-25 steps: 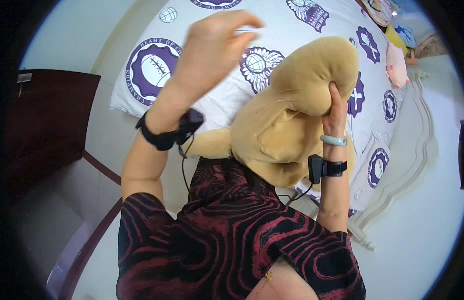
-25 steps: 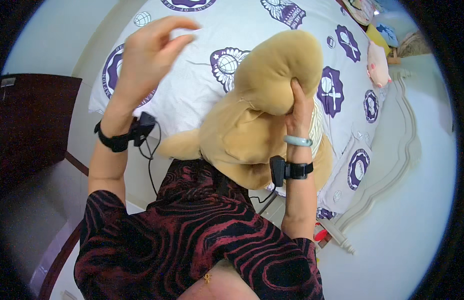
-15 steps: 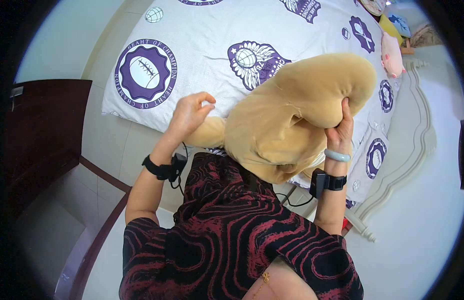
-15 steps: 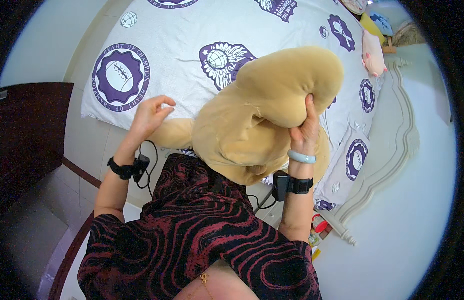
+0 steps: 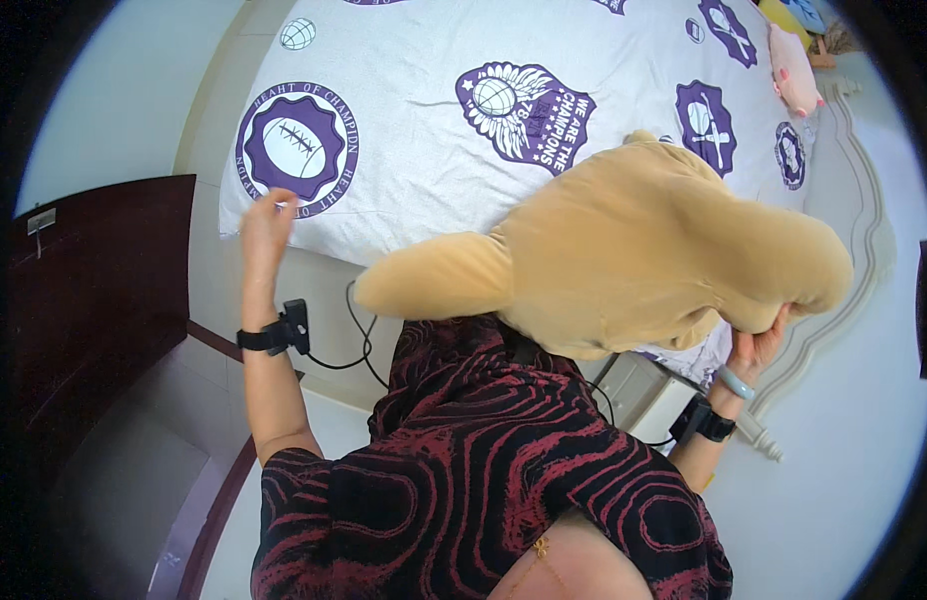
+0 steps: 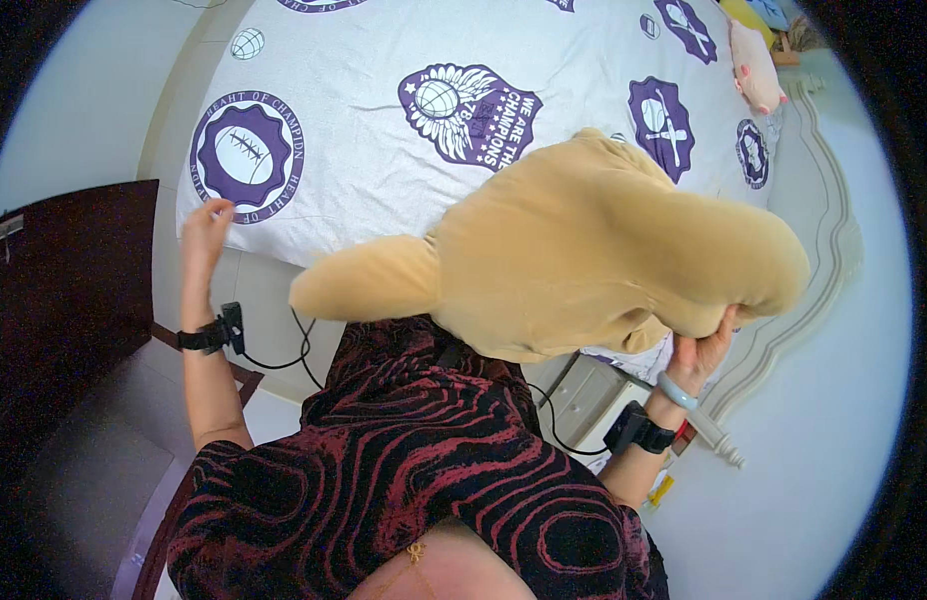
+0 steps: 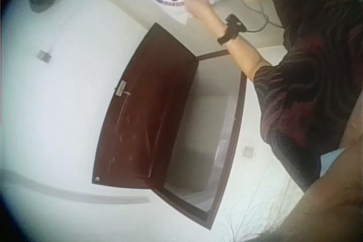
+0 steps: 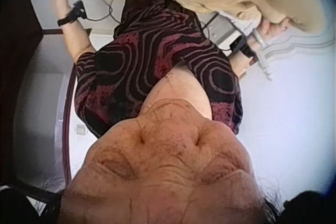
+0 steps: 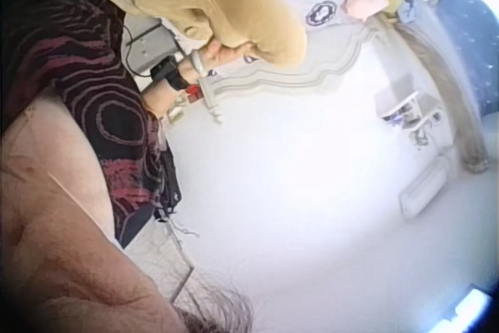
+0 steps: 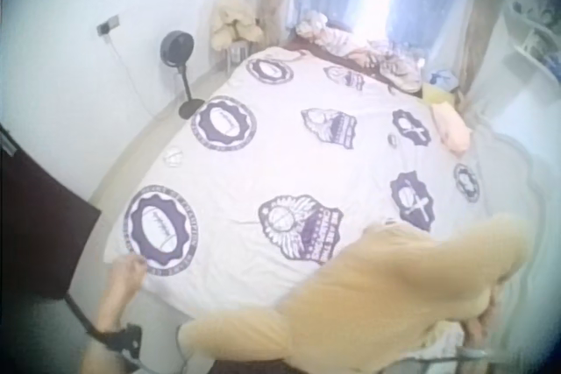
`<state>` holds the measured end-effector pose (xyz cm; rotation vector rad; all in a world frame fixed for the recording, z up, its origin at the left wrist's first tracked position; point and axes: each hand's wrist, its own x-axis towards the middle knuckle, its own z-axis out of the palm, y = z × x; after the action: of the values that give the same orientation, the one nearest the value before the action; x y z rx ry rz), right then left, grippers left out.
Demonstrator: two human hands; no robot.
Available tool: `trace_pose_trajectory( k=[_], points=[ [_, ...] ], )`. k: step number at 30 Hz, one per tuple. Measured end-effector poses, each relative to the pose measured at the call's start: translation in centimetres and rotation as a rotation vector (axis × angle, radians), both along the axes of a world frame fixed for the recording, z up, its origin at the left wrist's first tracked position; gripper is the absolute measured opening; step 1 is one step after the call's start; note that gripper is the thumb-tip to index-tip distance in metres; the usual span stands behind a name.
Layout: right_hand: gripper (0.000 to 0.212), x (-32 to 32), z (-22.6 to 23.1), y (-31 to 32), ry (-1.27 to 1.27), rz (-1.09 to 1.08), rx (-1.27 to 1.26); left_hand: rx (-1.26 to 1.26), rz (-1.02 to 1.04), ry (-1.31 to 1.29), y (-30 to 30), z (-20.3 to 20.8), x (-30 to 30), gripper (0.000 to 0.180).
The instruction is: Repairing a plush toy by sewing up a seam.
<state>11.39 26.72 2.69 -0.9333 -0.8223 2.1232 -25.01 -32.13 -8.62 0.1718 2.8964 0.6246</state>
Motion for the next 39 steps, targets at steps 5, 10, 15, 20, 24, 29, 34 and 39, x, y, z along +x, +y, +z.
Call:
trace_pose_trajectory(
  k=[5,10,15,20,24,29,34,39],
  points=[
    [0.041,5.4,1.2,3.6,0.025,-0.077,0.008,0.25,-0.258,-0.545,4.7,-6.2,5.2,0.025],
    [0.041,11.6,3.2,4.0,-0.148,-0.347,0.183,0.228,-0.35,-0.72,9.5,-6.6,7.5,0.024],
    [0.043,19.4,2.3,1.7,-0.143,-0.544,0.227,0.295,-0.442,-0.537,10.2,-7.6,8.0,0.024],
    [0.046,26.8,-0.4,0.3,0.003,-0.561,0.208,0.204,-0.375,-0.488,12.2,-7.0,8.6,0.022],
    [0.047,31.0,-2.0,1.4,0.048,-0.665,0.182,0.124,-0.429,-0.398,15.7,-5.4,10.4,0.022],
    [0.048,36.9,-4.8,1.6,0.055,-0.78,0.171,0.062,-0.558,-0.307,21.2,-1.7,13.5,0.021],
    [0.048,44.6,-7.3,1.0,0.06,-0.857,0.134,0.149,-0.756,-0.216,27.5,2.0,18.8,0.02],
    [0.049,51.0,-9.8,2.1,0.053,-0.945,0.115,0.1,-0.836,-0.318,32.2,3.6,24.8,0.02]
  ],
)
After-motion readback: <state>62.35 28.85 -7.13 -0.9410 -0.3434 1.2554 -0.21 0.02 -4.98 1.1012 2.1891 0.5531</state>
